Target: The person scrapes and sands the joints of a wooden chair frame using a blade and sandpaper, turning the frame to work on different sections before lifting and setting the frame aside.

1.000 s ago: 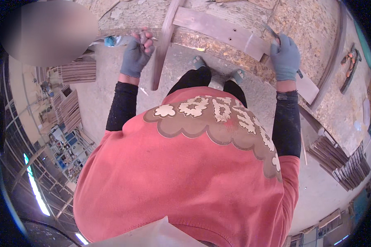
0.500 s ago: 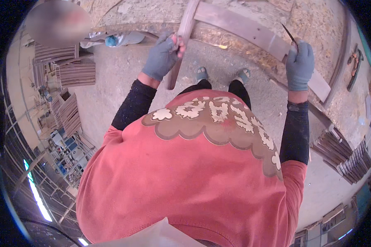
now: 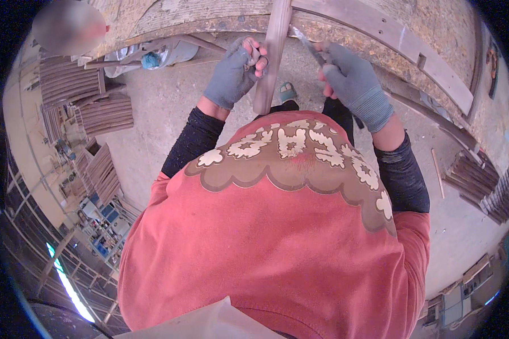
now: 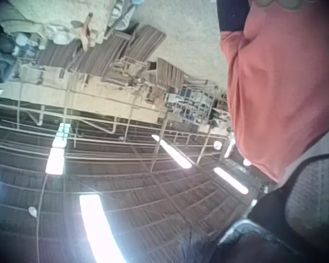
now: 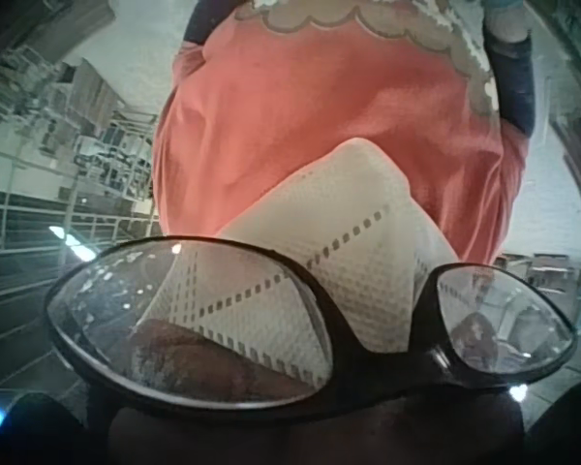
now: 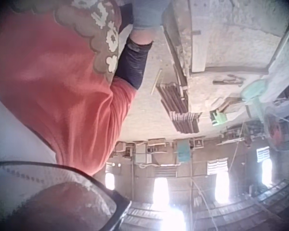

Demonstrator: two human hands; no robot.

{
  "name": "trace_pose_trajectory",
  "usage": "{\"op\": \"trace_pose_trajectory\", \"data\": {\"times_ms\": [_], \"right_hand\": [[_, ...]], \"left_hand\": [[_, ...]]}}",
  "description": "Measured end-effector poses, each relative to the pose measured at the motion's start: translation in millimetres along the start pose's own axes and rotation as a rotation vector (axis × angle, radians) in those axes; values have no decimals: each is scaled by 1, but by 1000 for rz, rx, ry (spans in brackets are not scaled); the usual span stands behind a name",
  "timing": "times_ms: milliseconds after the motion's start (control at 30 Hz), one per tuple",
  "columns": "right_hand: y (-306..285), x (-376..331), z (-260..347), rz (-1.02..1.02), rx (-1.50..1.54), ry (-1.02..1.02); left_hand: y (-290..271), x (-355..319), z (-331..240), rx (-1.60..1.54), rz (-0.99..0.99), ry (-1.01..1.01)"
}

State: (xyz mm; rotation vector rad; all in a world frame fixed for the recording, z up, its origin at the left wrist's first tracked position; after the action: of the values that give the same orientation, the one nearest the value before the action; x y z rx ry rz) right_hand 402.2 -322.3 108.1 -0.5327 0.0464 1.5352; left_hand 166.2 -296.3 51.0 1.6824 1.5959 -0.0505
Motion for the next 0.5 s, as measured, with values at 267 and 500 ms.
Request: {"op": "trace_pose_trajectory", "data": {"times_ms": [267, 500], "right_hand": [[31, -24, 21, 123, 96, -12], [43, -28, 13, 108, 221, 45]], "left_hand": [[-6, -2, -5, -101, 107, -48], [-6, 3, -8, -108, 198, -61]]}}
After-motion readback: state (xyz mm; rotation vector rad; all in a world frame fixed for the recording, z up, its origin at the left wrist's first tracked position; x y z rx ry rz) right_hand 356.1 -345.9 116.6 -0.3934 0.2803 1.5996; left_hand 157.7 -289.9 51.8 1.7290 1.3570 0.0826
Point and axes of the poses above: each hand's wrist, its own x-axis towards the middle knuckle, its own y-axis out of the palm, z = x × y, the point moved 3 cm from there along x, towards the middle knuckle, and after that the axes turned 15 degrees about -z, right-handed, at the moved point
